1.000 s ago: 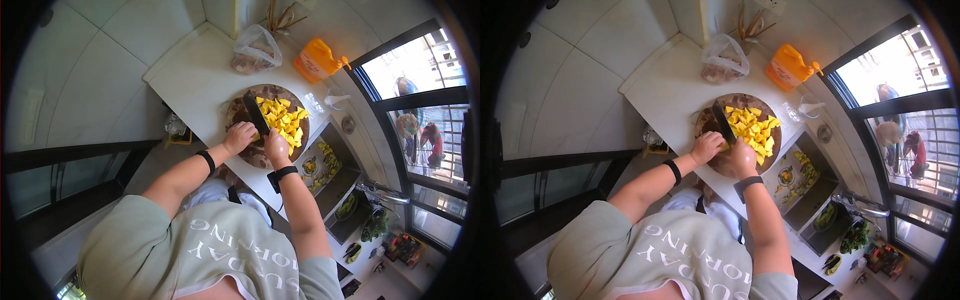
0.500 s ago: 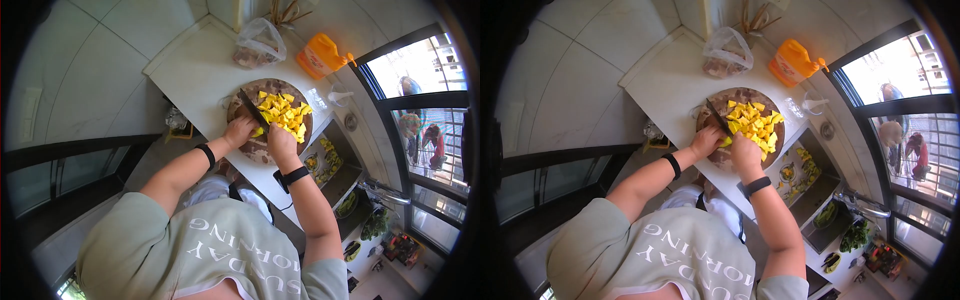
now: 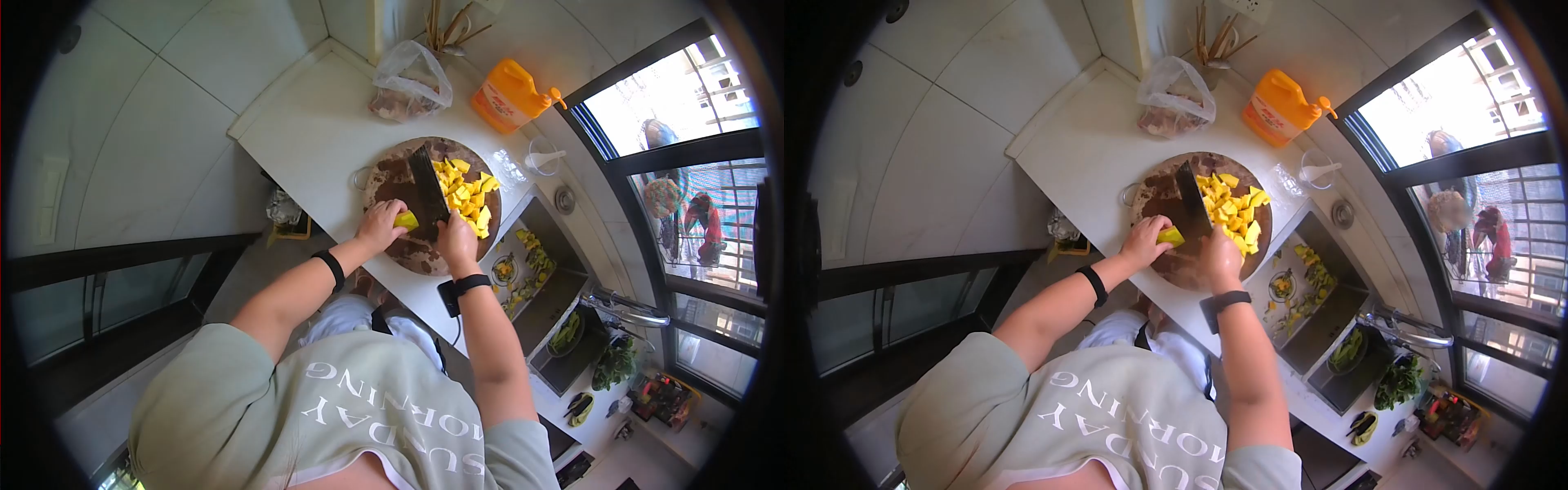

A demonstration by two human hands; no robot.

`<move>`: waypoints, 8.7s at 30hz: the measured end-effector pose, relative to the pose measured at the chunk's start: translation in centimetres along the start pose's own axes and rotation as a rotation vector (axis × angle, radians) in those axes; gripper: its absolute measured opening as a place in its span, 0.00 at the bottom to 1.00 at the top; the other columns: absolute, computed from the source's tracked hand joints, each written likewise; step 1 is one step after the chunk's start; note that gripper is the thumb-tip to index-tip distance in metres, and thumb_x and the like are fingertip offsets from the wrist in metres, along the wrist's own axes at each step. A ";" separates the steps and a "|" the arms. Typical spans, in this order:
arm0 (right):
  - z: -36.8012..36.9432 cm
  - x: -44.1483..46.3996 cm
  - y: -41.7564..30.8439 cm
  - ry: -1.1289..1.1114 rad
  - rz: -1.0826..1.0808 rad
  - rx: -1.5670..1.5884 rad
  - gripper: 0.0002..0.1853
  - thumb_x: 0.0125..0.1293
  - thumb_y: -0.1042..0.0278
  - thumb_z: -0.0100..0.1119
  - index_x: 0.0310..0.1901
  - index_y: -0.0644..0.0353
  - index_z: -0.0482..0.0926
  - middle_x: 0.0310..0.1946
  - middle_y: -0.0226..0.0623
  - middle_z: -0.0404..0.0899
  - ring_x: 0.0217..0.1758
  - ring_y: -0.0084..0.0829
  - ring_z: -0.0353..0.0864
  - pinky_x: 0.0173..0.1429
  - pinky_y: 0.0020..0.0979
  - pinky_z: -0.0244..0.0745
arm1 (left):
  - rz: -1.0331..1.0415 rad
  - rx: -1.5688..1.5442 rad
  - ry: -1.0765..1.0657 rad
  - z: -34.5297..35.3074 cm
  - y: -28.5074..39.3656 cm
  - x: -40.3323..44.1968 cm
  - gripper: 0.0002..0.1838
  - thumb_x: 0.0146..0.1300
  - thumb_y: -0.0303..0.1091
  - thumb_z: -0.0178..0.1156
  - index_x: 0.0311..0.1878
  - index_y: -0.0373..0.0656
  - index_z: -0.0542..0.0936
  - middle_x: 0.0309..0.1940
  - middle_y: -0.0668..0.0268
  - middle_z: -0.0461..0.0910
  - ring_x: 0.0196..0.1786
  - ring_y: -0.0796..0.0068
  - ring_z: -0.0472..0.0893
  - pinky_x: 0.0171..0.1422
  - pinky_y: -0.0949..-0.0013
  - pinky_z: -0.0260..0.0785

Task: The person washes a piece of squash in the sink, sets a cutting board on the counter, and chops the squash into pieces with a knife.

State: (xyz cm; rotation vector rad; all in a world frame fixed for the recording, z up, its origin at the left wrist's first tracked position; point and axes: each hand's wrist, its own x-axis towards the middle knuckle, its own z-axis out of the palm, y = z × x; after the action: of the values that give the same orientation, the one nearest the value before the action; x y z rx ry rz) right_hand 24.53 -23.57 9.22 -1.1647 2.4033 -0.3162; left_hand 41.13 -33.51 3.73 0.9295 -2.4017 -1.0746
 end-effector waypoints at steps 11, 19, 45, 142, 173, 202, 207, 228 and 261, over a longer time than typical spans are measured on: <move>-3.9 -2.3 -1.3 -0.011 -0.104 -0.135 0.13 0.64 0.61 0.58 0.44 0.60 0.74 0.28 0.51 0.82 0.34 0.52 0.84 0.39 0.48 0.78 | 0.519 0.399 0.133 -1.8 -3.7 -1.9 0.12 0.50 0.31 0.65 0.40 0.52 0.80 0.54 0.65 0.71 0.62 0.60 0.67 0.67 0.53 0.60; -1.9 -4.3 -2.7 -0.058 -0.300 -0.186 0.10 0.64 0.64 0.58 0.43 0.59 0.74 0.22 0.46 0.81 0.28 0.49 0.83 0.33 0.46 0.78 | 0.536 0.301 0.076 -1.5 -4.3 -3.0 0.15 0.47 0.32 0.69 0.41 0.47 0.82 0.42 0.67 0.78 0.49 0.64 0.77 0.53 0.65 0.75; 3.9 -1.9 -1.6 -0.021 -0.363 -0.184 0.08 0.65 0.65 0.55 0.39 0.59 0.72 0.22 0.46 0.81 0.26 0.47 0.84 0.31 0.46 0.79 | 0.574 0.347 -0.028 -2.1 -3.3 -0.9 0.11 0.47 0.37 0.68 0.35 0.50 0.80 0.39 0.68 0.77 0.46 0.64 0.76 0.55 0.60 0.72; -2.7 -5.7 -2.0 -0.155 -0.165 -0.200 0.24 0.54 0.61 0.70 0.47 0.59 0.68 0.26 0.47 0.83 0.32 0.49 0.85 0.36 0.44 0.79 | 0.336 0.282 0.054 2.1 0.2 -1.3 0.15 0.50 0.32 0.66 0.44 0.48 0.80 0.42 0.66 0.78 0.48 0.61 0.76 0.51 0.63 0.75; 4.1 -3.8 -1.6 0.101 -0.229 -0.253 0.14 0.61 0.70 0.54 0.49 0.63 0.74 0.20 0.39 0.80 0.21 0.42 0.82 0.23 0.39 0.76 | 0.404 0.240 0.095 1.8 -0.1 -0.7 0.08 0.53 0.30 0.62 0.38 0.46 0.81 0.38 0.66 0.78 0.45 0.63 0.76 0.47 0.64 0.75; -1.4 -4.7 -2.2 -0.190 -0.124 -0.200 0.24 0.53 0.67 0.69 0.49 0.61 0.70 0.27 0.49 0.83 0.33 0.50 0.84 0.38 0.45 0.80 | 0.402 0.097 0.210 2.6 -1.4 -1.4 0.08 0.48 0.28 0.68 0.32 0.45 0.79 0.35 0.64 0.77 0.40 0.60 0.77 0.43 0.62 0.75; 1.8 -4.5 -2.1 -0.094 -0.156 -0.178 0.15 0.60 0.72 0.53 0.49 0.65 0.73 0.24 0.48 0.82 0.28 0.49 0.84 0.33 0.46 0.79 | 0.405 0.097 0.190 2.6 -1.8 -1.2 0.09 0.48 0.28 0.69 0.33 0.45 0.80 0.35 0.64 0.77 0.42 0.60 0.78 0.45 0.63 0.75; 3.5 -3.8 -1.3 0.002 -0.151 -0.085 0.08 0.66 0.67 0.52 0.42 0.61 0.73 0.24 0.48 0.82 0.29 0.49 0.84 0.33 0.47 0.78 | 0.456 0.098 0.162 2.0 -2.6 -1.2 0.09 0.47 0.28 0.70 0.33 0.45 0.80 0.38 0.63 0.78 0.43 0.60 0.78 0.47 0.63 0.74; 1.1 -3.9 -2.5 -0.102 -0.087 -0.045 0.11 0.65 0.67 0.55 0.45 0.63 0.73 0.27 0.54 0.82 0.33 0.54 0.83 0.39 0.50 0.78 | 0.334 0.137 0.133 1.4 -0.8 -0.8 0.08 0.47 0.30 0.69 0.29 0.45 0.78 0.30 0.64 0.76 0.37 0.59 0.77 0.41 0.61 0.73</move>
State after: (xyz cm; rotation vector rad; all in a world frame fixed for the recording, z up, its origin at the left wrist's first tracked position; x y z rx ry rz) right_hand 28.89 -22.02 10.36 -1.2764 2.2873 -0.2255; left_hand 41.29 -32.65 2.18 0.5882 -2.4292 -0.7115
